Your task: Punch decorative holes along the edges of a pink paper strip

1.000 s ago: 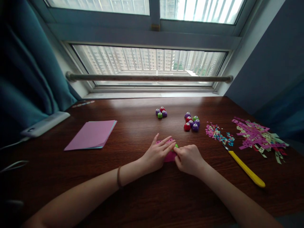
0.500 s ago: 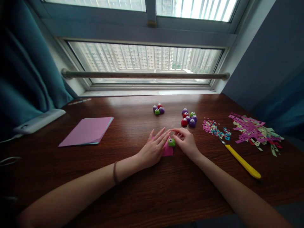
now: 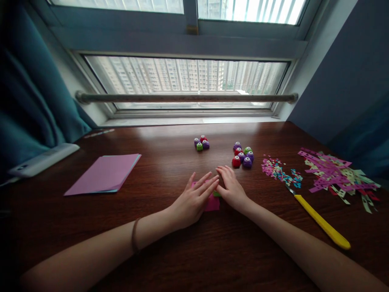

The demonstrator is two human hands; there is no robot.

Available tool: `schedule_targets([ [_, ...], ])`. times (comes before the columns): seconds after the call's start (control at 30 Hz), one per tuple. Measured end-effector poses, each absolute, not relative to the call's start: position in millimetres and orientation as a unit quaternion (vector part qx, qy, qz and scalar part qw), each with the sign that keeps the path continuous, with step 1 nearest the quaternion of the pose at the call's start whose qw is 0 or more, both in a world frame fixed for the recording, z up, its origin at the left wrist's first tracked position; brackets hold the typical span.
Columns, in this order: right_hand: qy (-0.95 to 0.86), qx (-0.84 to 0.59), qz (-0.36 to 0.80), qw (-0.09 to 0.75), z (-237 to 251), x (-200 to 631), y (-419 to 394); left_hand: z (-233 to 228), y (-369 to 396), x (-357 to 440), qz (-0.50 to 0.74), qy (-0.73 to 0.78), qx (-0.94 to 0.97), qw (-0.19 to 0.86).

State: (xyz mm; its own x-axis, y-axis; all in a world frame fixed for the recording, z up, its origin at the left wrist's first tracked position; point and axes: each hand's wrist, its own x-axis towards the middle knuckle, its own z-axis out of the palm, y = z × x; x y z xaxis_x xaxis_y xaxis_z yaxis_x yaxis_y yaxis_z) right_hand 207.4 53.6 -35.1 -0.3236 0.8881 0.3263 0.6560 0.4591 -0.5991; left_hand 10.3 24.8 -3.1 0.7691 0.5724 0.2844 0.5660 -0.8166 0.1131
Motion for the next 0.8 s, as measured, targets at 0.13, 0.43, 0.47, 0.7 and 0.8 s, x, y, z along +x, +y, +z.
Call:
schedule_targets([
  [0.13, -0.79, -0.508, 0.202, 0.276, -37, 210, 62, 0, 28, 8, 0.141, 0.286, 0.948, 0.006],
  [0.43, -0.762, -0.522, 0.263, 0.277, -31, 209, 64, 29, 42, 24, 0.051, 0.19, 0.968, -0.157],
  [0.47, -0.759, -0.522, 0.266, 0.283, -31, 208, 63, 30, 45, 27, 0.045, 0.179, 0.97, -0.162],
  [0.7, -0.743, -0.525, 0.25, 0.332, -33, 200, 59, 25, 49, 29, 0.05, 0.171, 0.97, -0.165],
  [0.8, -0.743, -0.518, 0.247, 0.345, -35, 199, 58, 19, 47, 26, 0.075, 0.182, 0.968, -0.155],
])
